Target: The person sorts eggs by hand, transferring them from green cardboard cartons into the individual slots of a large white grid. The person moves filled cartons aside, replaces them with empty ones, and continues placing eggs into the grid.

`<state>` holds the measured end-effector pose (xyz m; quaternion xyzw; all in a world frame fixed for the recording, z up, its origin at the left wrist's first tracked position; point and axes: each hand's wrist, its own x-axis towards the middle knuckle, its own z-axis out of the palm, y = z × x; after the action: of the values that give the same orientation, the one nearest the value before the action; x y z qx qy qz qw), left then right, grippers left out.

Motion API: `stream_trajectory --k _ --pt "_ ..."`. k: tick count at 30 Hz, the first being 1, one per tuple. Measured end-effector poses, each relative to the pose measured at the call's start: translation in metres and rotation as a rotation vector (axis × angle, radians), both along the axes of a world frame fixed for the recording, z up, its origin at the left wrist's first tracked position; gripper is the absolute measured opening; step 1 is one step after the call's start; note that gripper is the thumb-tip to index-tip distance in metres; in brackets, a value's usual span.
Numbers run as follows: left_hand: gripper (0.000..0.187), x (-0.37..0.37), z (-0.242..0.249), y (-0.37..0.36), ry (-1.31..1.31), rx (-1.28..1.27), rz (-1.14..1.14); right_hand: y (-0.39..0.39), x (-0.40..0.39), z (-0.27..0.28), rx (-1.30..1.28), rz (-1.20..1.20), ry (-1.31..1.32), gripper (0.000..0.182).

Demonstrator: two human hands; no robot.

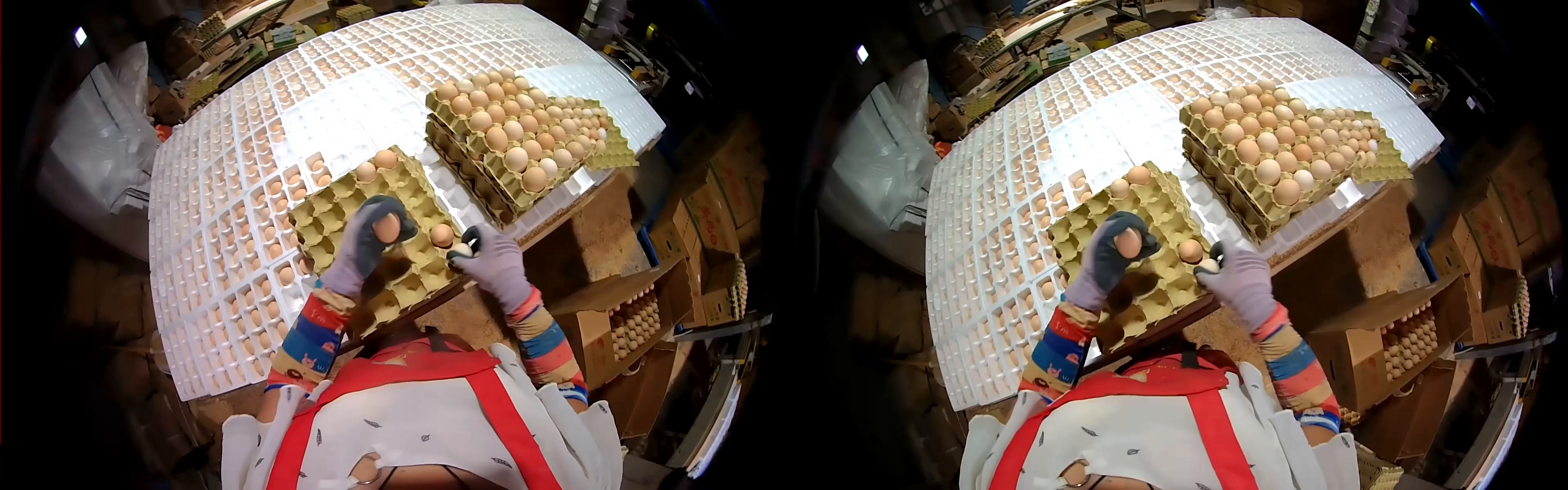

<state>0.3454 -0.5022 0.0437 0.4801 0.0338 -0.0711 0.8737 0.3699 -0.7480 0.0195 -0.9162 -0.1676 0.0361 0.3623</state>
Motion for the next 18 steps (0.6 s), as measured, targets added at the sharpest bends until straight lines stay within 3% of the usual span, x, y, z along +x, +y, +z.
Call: stream_trajectory --k 1,2,3,5,7,8,9,11,12,13,15,17,18 --pt "0.033 0.008 0.008 -0.005 -0.053 0.311 -0.022 -0.008 0.004 0.008 0.172 0.004 0.143 0.051" --pt "0.029 0.014 0.019 -0.016 -0.116 0.941 -0.207 -0.028 0.006 0.025 0.582 0.002 0.588 0.043" --pt "0.032 0.016 0.032 -0.037 -0.416 1.544 -0.271 -0.04 0.012 0.01 1.041 0.071 0.653 0.045" --pt "0.037 0.019 0.011 -0.059 -0.72 2.114 -0.367 -0.041 0.021 0.025 1.315 0.196 0.889 0.055" --pt "0.042 0.03 -0.004 -0.051 -0.955 2.068 -0.479 -0.021 0.041 0.042 1.12 0.216 0.739 0.049" --pt "0.042 0.034 -0.002 -0.041 -0.863 1.967 -0.469 -0.008 0.057 0.046 1.003 0.251 0.646 0.047" --pt "0.047 0.031 0.0 -0.027 -0.835 1.736 -0.298 0.008 0.074 0.048 0.89 0.28 0.548 0.044" --pt "0.052 0.031 0.002 0.003 -0.522 1.074 -0.078 0.049 0.104 0.053 0.161 0.303 -0.232 0.044" --pt "0.056 0.023 0.02 0.018 -0.167 0.545 -0.071 0.074 0.113 0.056 -0.078 0.274 -0.343 0.041" --pt "0.054 0.03 0.01 0.042 -0.085 0.027 -0.043 0.097 0.123 0.058 -0.32 0.242 -0.452 0.038" --pt "0.051 0.033 0.004 0.08 -0.104 -0.193 0.022 0.139 0.155 0.053 -0.62 0.426 -0.454 0.036" --pt "0.05 0.058 -0.009 0.11 0.021 0.201 0.098 0.168 0.175 0.045 -0.782 0.58 -0.479 0.027" --pt "0.051 0.077 -0.018 0.119 -0.075 0.618 0.05 0.175 0.181 0.048 -0.812 0.617 -0.443 0.027"
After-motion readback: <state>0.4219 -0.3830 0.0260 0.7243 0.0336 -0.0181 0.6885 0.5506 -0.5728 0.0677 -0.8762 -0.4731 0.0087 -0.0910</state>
